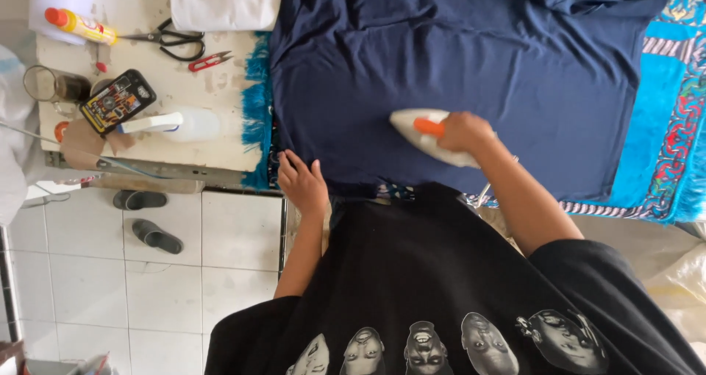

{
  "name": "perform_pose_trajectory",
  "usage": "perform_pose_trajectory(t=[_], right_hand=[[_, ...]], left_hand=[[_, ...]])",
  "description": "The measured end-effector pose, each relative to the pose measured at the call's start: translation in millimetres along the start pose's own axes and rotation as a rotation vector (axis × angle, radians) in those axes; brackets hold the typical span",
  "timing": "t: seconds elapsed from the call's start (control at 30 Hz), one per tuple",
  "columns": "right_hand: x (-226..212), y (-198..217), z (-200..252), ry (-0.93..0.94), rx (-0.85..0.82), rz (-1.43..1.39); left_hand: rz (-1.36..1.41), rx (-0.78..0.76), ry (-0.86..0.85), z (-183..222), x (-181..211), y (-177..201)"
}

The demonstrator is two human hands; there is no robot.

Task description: A person prepares and irons a dark blue t-shirt on a padded surface.

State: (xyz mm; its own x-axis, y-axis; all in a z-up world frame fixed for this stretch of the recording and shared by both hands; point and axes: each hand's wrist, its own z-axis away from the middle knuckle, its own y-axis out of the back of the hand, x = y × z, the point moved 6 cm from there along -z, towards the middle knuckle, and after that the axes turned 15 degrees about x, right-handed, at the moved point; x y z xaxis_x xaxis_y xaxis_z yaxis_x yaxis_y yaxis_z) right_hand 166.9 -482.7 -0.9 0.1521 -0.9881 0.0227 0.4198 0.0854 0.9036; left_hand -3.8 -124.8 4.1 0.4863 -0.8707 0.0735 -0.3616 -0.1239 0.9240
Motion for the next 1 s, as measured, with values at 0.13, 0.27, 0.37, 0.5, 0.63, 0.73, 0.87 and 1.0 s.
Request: perform_pose_trajectory(t=[0.13, 0.27, 0.37, 0.5, 0.63, 0.73, 0.87, 1.0], right_hand=[[-18.9, -43.4, 63.3, 0.159, -0.025, 0.087], [6.2, -59.3, 76.5, 0.076, -0.036, 0.013], [49.9, -56.5, 75.0, -0.047, 0.003, -0.03], [143.2, -58.4, 84.6, -0.349, 0.023, -0.116], [230.5, -56.7, 118.8, -0.51, 0.049, -0.139], [297.2, -48.2, 147.5, -0.651, 0.091, -0.191], [383.3, -38.2, 180.9, -0.805, 0.112, -0.132], [477.5, -49.5, 213.4, -0.881, 0.508, -0.212]], left_hand=[[0.019, 0.087, -0.023, 9.6, -1.7, -2.5], [0.097, 0.132, 0.011, 13.1, 6.9, 2.6], [0.236, 0.183, -0.052, 13.2, 32.6, 8.1], [0.51, 0.18, -0.375, 31.4, 101.6, 24.2], [0.55, 0.073, -0.659, 74.4, 126.4, 15.6], [0.481, 0.063, -0.691, 77.0, 120.7, 19.3], [0.392, -0.037, -0.663, 82.7, 105.3, 24.9], [0.191, -0.097, -0.531, 95.8, 80.5, 15.3]])
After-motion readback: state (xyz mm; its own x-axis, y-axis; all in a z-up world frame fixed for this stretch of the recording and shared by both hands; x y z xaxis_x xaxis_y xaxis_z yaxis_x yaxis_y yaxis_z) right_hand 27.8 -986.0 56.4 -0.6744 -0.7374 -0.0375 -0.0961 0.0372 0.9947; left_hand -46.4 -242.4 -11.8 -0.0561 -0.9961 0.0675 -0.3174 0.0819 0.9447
